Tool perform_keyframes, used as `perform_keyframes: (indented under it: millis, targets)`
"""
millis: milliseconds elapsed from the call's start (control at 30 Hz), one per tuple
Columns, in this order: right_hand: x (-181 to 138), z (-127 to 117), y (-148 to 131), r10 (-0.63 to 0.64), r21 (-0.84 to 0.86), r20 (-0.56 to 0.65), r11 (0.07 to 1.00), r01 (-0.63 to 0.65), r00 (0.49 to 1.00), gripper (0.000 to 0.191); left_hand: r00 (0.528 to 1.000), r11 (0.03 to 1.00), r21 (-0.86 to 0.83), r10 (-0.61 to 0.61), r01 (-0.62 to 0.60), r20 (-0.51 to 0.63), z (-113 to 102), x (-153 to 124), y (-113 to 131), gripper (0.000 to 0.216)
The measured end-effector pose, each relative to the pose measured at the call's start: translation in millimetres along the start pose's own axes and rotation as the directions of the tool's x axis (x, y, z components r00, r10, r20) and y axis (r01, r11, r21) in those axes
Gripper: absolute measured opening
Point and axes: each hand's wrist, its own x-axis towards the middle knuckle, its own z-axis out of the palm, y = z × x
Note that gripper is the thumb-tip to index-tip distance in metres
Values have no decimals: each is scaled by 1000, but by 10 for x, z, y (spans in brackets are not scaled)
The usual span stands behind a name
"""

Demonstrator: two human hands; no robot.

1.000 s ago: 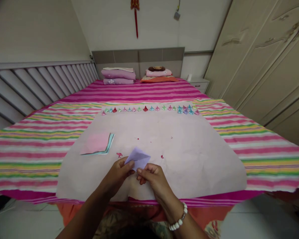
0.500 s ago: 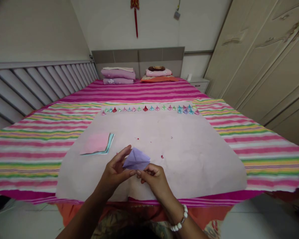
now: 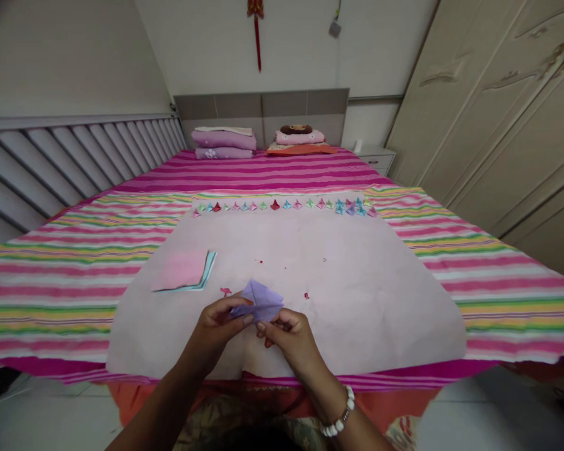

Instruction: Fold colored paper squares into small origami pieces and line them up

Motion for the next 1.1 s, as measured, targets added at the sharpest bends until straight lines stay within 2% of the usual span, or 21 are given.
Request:
perform_keyframes:
  millis: [100, 300, 433, 533, 600, 800, 900, 1000, 1100]
  targets:
    - [3, 10, -16, 0, 0, 26, 1000, 0, 1000, 26, 999, 994, 108, -32, 29, 29, 3, -9, 29, 12]
    - [13, -4, -67, -9, -41, 25, 999, 10, 1000, 24, 997, 969, 247, 8, -28, 82, -10, -6, 78, 27]
    - [2, -37, -106, 6, 2, 68, 1000, -6, 998, 20, 994, 964, 266, -12, -17, 108, -54, -15, 110, 31]
    - [3, -66, -111, -9, 46, 102, 999, 4, 995, 34, 983, 973, 228, -72, 33, 166, -79, -26, 154, 34]
    - [15, -73, -112, -17, 61, 74, 998, 12, 997, 44, 979, 971, 236, -77, 31, 188, -77, -26, 173, 31]
    - [58, -20, -156, 14, 39, -70, 999, -11, 997, 32, 991, 944, 330, -20, -25, 130, -5, -2, 97, 21]
    - [61, -1, -152, -7, 36, -95, 999, 11, 995, 29, 997, 955, 296, -43, 23, 60, 24, 8, 50, 22]
    - [68, 3, -127, -13, 48, -110, 999, 18, 994, 28, 997, 981, 181, -71, 76, -34, 45, 26, 34, 45]
    - [89, 10, -115, 15, 121, -98, 993, -3, 995, 28, 997, 995, 82, -54, 59, -58, 74, 57, 30, 72]
